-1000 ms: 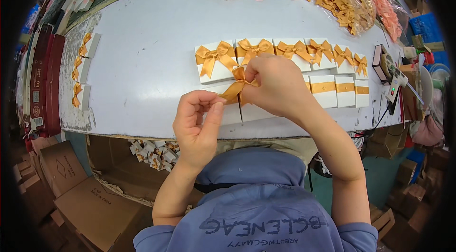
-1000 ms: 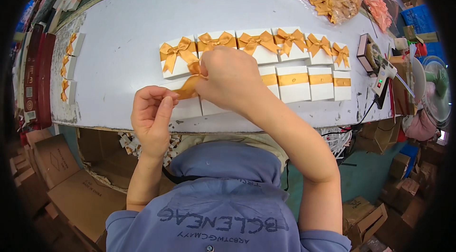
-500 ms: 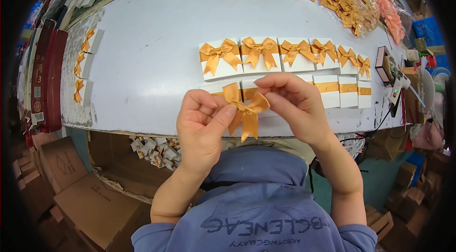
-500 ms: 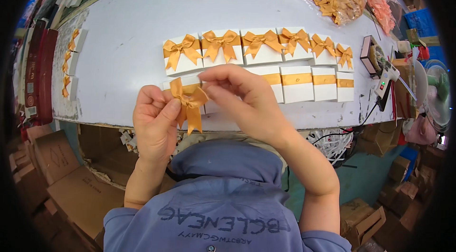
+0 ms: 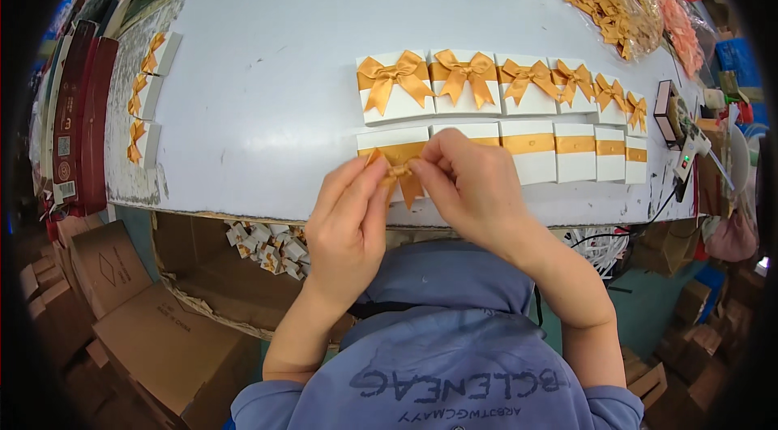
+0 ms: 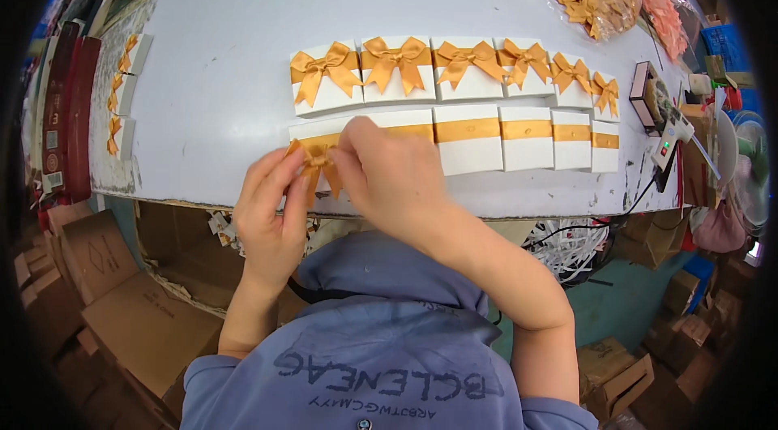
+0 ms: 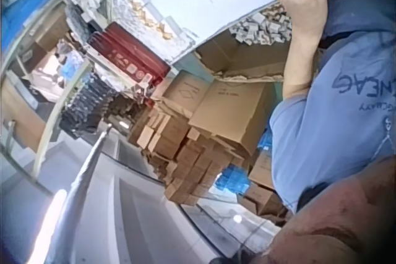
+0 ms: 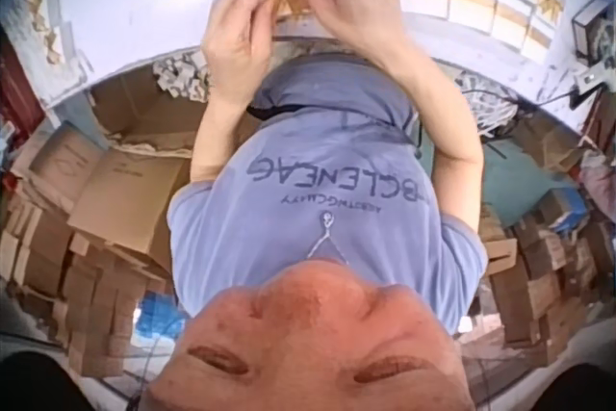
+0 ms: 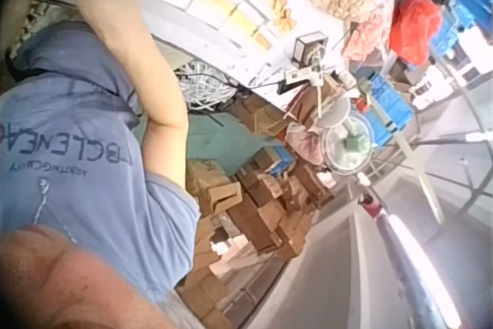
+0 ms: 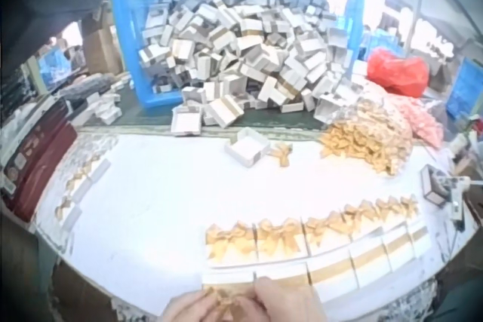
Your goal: The recorder is assembling and decorating small white gift boxes with gold ribbons using a hot glue gun.
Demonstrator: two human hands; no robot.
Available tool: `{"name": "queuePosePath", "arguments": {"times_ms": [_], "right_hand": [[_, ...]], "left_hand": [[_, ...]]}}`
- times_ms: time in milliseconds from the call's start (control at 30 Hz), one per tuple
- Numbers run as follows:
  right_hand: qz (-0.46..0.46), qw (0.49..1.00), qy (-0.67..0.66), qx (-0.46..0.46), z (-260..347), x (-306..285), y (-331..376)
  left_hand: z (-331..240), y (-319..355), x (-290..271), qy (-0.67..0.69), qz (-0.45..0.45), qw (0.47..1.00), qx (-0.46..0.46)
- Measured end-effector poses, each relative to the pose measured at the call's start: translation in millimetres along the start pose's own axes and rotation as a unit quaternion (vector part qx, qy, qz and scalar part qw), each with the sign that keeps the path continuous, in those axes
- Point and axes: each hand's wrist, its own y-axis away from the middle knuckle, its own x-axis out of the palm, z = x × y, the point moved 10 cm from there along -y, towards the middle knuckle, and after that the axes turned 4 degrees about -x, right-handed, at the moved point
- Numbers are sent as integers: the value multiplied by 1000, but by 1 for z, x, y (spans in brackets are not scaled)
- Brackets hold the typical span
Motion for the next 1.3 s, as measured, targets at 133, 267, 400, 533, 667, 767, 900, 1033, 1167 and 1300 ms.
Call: {"name": "queuePosePath", "arguments": {"times_ms": [133,267,400,533,667,767,900,1033,1167,1300], "right_hand": [[8,998,59,-8,2,1,-10],[7,992,116,-40,7,7,-13],[1,984,163,-67,9,9,-15],[25,982,179,-61,7,2,-23],[-54,991,106,-54,-15,-43,-67],[-97,983,155,-31,-60,-77,-118],[-141,962,225,62,-124,-104,-173],[-90,952,218,196,-161,-96,-188],[-43,982,-27,181,-143,-71,-173],[97,938,-268,199,-79,-40,-117]], "left_hand": [[12,-7,7,2,27,999,-34],[13,-4,14,-42,35,999,5],[-2,-5,21,-205,41,975,76],[-7,-2,24,-291,44,949,117],[6,2,28,-294,114,944,96],[2,3,32,-337,157,923,102],[-3,-3,33,-348,179,915,97],[-15,-34,9,-159,88,980,85],[-35,-81,16,-137,31,971,196],[-54,-109,48,-197,-31,919,340]]}}
